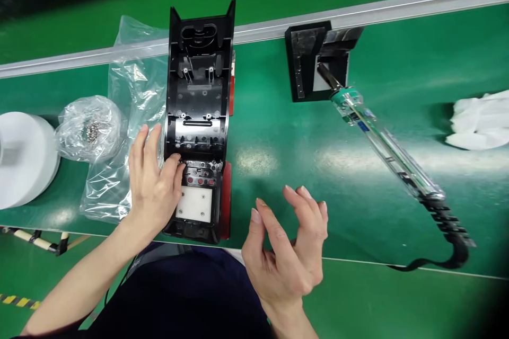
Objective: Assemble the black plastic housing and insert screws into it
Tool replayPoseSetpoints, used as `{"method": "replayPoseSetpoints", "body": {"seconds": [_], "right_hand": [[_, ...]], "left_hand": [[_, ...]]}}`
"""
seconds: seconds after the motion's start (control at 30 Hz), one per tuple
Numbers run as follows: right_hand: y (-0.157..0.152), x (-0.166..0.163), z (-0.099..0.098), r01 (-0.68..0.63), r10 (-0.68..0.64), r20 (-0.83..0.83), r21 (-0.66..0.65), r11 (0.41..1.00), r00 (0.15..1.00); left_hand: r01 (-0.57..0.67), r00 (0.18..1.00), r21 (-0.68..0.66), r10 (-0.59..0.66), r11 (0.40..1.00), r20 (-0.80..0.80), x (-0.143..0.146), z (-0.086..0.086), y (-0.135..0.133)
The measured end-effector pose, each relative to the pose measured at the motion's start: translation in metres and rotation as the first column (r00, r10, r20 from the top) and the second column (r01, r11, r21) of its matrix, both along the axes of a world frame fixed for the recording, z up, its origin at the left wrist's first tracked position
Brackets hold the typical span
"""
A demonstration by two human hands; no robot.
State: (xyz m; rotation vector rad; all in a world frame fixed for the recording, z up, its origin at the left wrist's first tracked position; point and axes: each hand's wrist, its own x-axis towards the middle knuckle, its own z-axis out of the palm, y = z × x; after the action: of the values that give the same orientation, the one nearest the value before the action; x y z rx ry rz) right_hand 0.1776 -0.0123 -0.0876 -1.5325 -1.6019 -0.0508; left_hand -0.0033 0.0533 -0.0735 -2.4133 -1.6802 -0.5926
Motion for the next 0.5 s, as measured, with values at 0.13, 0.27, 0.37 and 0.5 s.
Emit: {"method": "replayPoseSetpoints", "body": {"seconds": [0.13,0.27,0.37,0.5], "right_hand": [[0.002,-0.003,-0.002,-0.032,0.031,-0.04,-0.013,0.999,0.999],[0.006,0.001,-0.01,-0.043,0.039,-0.352,-0.002,0.999,0.935],[0.019,0.02,-0.016,-0.07,0.035,-0.886,0.003,0.998,0.463],[0.055,0.059,-0.006,-0.021,0.125,-0.992,0.125,0.992,-0.036]], "left_hand": [[0.042,0.999,0.029,-0.041,0.999,-0.029,-0.004,0.0,-0.005],[0.056,0.995,0.048,-0.052,0.997,-0.08,-0.006,-0.001,-0.007],[0.063,0.993,0.037,-0.059,0.997,-0.098,-0.007,0.0,-0.008],[0.102,0.994,0.093,-0.098,0.99,-0.052,-0.01,0.002,-0.012]]}}
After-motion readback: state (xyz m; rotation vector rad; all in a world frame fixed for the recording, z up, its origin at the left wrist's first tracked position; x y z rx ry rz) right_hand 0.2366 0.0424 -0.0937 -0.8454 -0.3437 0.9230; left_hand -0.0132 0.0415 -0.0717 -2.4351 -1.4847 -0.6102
